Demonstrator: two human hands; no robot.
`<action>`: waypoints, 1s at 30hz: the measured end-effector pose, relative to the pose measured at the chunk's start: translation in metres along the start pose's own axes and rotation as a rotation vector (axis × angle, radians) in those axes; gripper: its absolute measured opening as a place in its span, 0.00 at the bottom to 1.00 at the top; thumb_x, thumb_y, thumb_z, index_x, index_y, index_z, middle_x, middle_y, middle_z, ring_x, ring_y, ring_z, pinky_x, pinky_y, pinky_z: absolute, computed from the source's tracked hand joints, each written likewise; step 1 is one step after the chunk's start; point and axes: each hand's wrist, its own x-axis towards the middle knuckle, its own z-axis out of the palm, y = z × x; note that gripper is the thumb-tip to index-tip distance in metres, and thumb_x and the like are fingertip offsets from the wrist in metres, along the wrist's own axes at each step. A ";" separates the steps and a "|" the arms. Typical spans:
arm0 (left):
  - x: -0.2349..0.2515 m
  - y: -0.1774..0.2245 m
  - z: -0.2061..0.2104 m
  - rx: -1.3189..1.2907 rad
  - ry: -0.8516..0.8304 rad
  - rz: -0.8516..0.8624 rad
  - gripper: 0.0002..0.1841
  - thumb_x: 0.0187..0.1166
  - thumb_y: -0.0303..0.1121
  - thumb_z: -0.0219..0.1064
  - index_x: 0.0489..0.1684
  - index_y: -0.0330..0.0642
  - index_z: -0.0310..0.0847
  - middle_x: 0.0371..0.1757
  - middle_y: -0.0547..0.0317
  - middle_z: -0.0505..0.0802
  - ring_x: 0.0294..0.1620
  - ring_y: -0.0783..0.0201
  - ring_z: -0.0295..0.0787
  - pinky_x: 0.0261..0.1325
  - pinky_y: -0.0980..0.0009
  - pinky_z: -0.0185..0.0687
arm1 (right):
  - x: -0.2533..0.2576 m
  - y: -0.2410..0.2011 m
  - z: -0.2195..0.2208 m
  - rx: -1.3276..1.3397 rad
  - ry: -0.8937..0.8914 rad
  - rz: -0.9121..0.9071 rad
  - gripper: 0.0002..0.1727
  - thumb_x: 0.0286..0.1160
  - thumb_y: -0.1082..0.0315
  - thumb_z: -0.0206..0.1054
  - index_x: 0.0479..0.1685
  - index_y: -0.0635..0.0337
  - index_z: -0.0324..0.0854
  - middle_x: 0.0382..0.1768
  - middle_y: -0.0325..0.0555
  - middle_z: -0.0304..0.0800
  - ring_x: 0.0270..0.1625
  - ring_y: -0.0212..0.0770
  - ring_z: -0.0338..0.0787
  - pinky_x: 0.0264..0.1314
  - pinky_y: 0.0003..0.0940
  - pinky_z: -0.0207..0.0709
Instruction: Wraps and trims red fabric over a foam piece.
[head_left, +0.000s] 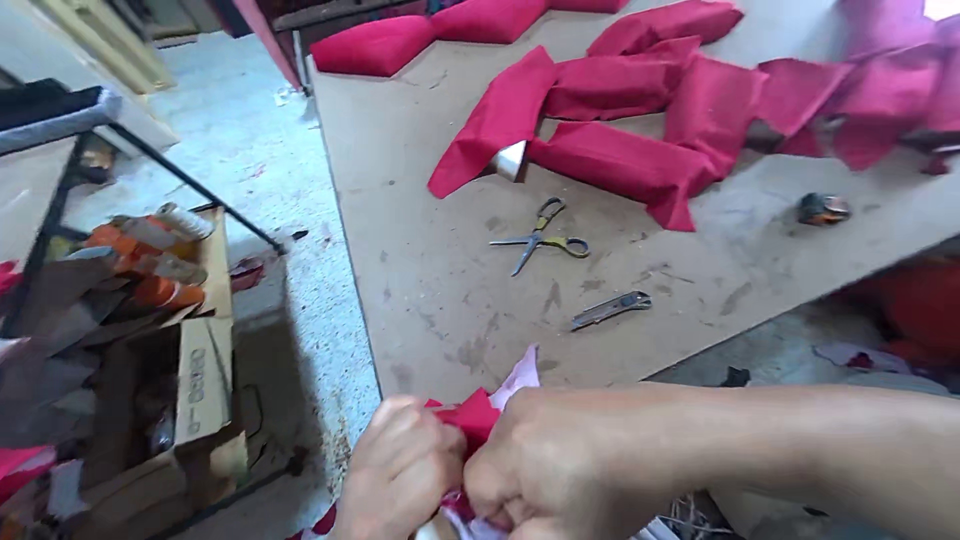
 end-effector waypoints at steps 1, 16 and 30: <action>0.000 0.000 -0.001 0.003 -0.023 0.006 0.19 0.74 0.58 0.68 0.29 0.52 0.79 0.36 0.62 0.90 0.43 0.65 0.85 0.63 0.64 0.75 | -0.002 -0.002 0.000 0.004 -0.021 0.011 0.23 0.78 0.49 0.71 0.27 0.62 0.86 0.16 0.45 0.80 0.22 0.41 0.83 0.25 0.41 0.73; -0.064 -0.027 0.066 0.669 0.019 -0.178 0.18 0.83 0.35 0.62 0.69 0.55 0.84 0.69 0.62 0.90 0.73 0.60 0.83 0.80 0.54 0.71 | -0.075 0.246 -0.085 -0.610 0.397 0.527 0.32 0.83 0.44 0.61 0.81 0.49 0.74 0.77 0.48 0.80 0.76 0.53 0.81 0.73 0.65 0.76; -0.049 -0.021 0.106 0.694 0.114 -0.485 0.22 0.79 0.51 0.70 0.66 0.51 0.86 0.67 0.51 0.88 0.72 0.54 0.82 0.73 0.53 0.79 | -0.114 0.303 -0.108 -0.837 0.130 0.805 0.37 0.71 0.72 0.71 0.86 0.44 0.71 0.65 0.67 0.80 0.62 0.71 0.85 0.54 0.69 0.81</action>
